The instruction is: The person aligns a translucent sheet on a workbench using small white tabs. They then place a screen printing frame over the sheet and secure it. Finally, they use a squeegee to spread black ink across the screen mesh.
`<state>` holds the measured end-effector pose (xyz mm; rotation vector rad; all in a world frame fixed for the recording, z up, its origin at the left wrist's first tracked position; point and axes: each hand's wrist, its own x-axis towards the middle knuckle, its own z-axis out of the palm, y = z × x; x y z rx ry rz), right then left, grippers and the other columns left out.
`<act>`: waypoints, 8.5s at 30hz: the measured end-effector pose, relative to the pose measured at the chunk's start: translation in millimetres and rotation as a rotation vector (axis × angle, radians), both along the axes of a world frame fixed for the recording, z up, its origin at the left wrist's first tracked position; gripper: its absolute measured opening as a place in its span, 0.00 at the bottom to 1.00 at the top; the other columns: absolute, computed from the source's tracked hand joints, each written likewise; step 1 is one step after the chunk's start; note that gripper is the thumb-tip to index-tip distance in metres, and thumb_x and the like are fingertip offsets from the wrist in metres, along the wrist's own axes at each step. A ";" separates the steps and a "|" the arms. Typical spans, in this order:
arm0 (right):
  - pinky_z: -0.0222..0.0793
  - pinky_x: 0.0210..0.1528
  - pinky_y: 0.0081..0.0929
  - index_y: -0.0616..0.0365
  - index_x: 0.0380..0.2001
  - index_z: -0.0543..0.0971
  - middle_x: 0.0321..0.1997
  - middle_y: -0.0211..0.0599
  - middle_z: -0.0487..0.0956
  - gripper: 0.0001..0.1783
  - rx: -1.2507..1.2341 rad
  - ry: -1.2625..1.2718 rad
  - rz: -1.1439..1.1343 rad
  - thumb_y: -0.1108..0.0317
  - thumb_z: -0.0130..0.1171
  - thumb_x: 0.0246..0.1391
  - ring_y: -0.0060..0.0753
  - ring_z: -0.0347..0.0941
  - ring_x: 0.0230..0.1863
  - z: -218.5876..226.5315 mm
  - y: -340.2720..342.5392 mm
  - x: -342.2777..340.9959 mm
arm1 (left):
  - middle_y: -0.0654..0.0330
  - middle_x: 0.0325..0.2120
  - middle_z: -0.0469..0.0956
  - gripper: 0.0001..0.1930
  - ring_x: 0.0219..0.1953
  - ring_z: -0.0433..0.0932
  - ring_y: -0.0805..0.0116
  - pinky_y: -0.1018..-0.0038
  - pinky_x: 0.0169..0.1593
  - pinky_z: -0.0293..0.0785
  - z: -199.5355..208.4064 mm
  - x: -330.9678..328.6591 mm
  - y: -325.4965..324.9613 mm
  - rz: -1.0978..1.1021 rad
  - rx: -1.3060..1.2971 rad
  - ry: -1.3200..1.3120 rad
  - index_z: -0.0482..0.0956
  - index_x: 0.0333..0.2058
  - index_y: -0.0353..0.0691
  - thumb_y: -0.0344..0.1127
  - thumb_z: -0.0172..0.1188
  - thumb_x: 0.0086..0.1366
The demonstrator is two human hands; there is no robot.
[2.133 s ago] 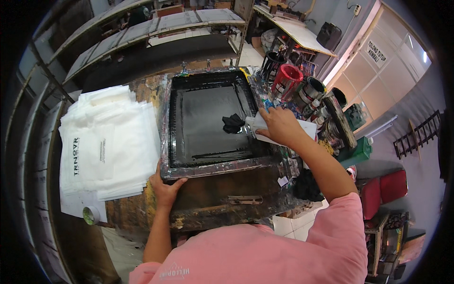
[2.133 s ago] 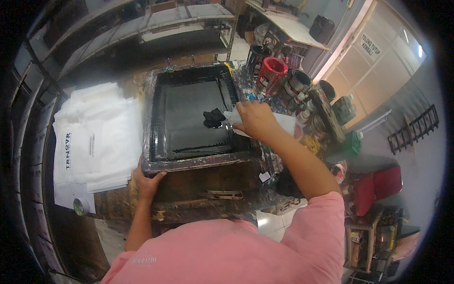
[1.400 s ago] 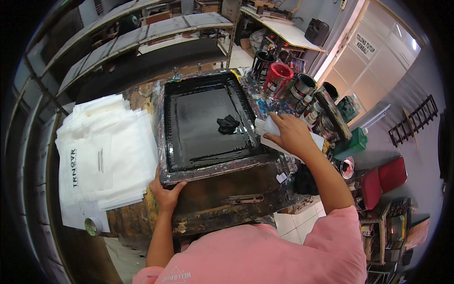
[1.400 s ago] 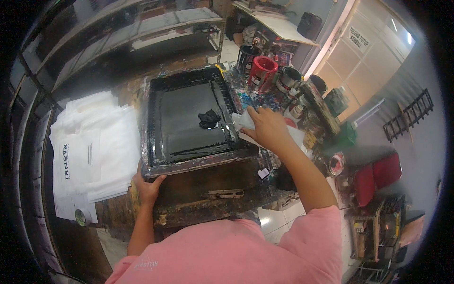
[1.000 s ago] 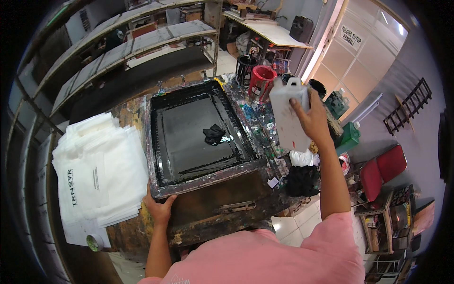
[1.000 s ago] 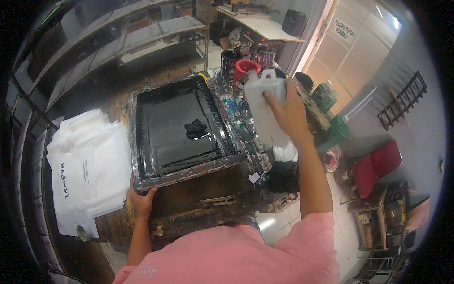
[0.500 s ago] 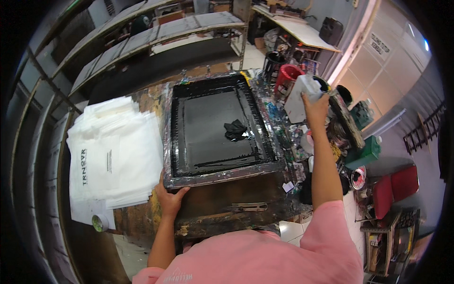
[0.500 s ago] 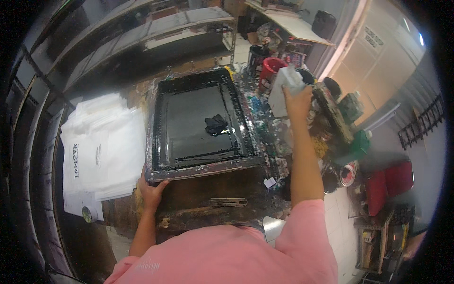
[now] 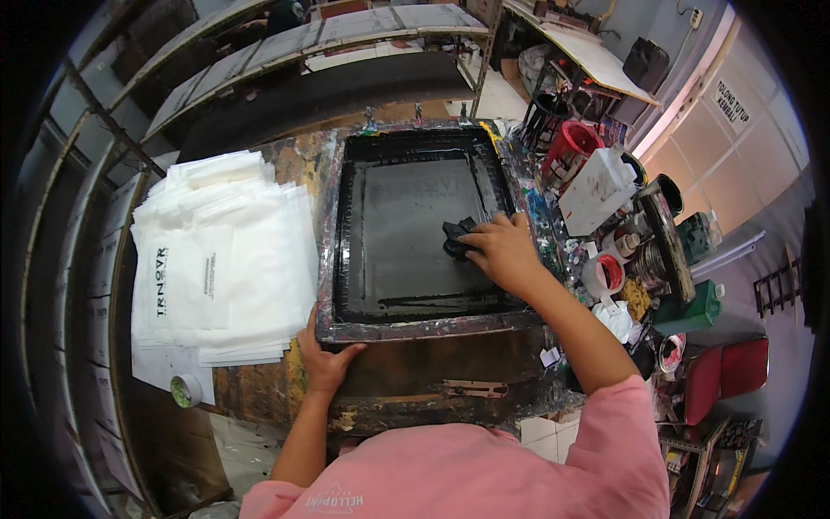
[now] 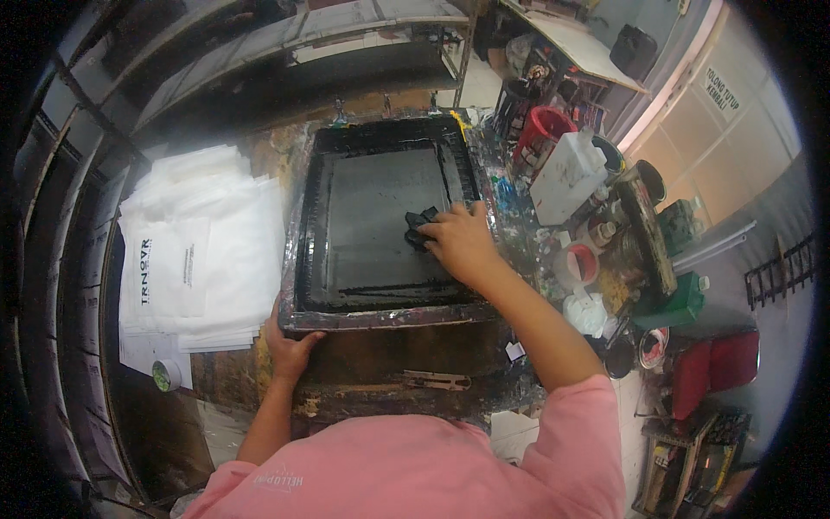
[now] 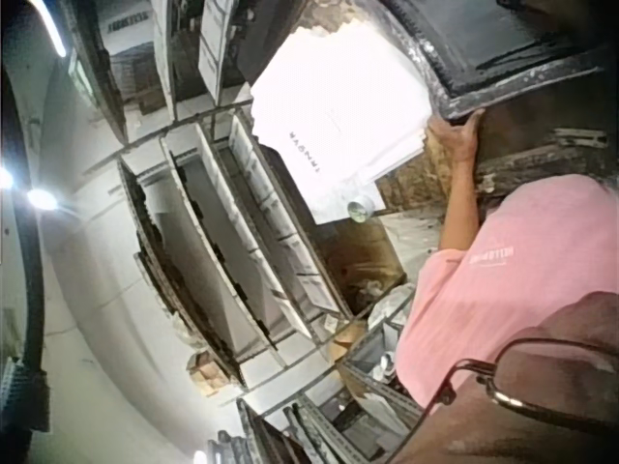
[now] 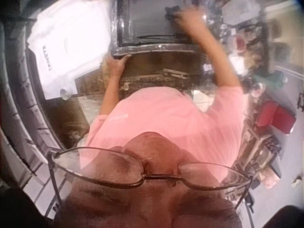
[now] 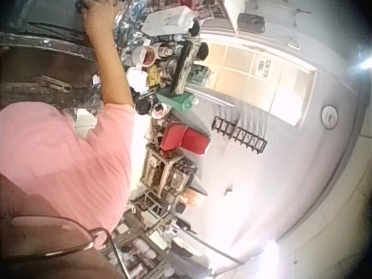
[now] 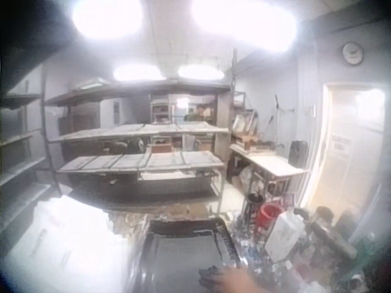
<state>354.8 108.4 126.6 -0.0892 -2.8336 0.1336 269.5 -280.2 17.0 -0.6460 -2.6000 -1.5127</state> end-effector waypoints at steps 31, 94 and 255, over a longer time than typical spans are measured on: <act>0.57 0.64 0.52 0.35 0.44 0.90 0.45 0.21 0.87 0.24 0.261 -0.334 0.306 0.72 0.69 0.41 0.33 0.73 0.51 -10.2 55.4 -26.8 | 0.49 0.49 0.75 0.62 0.52 0.72 0.49 0.58 0.58 0.70 0.7 1.8 5.3 -0.018 0.046 0.015 0.66 0.69 0.33 0.51 0.88 0.37; 0.56 0.62 0.56 0.34 0.35 0.91 0.36 0.32 0.87 0.16 0.331 -0.175 -0.283 0.70 0.62 0.49 0.40 0.79 0.47 -52.7 143.9 -164.9 | 0.46 0.52 0.78 0.62 0.53 0.71 0.44 0.51 0.59 0.68 29.7 4.1 6.8 0.011 -0.117 0.016 0.67 0.67 0.29 0.63 0.83 0.40; 0.59 0.55 0.52 0.39 0.36 0.90 0.36 0.26 0.86 0.12 0.203 -0.045 0.356 0.69 0.63 0.51 0.36 0.78 0.43 -40.8 -51.5 -197.6 | 0.45 0.48 0.78 0.61 0.49 0.73 0.45 0.53 0.55 0.68 29.4 1.3 -3.3 -0.067 -0.132 0.065 0.66 0.69 0.32 0.60 0.84 0.41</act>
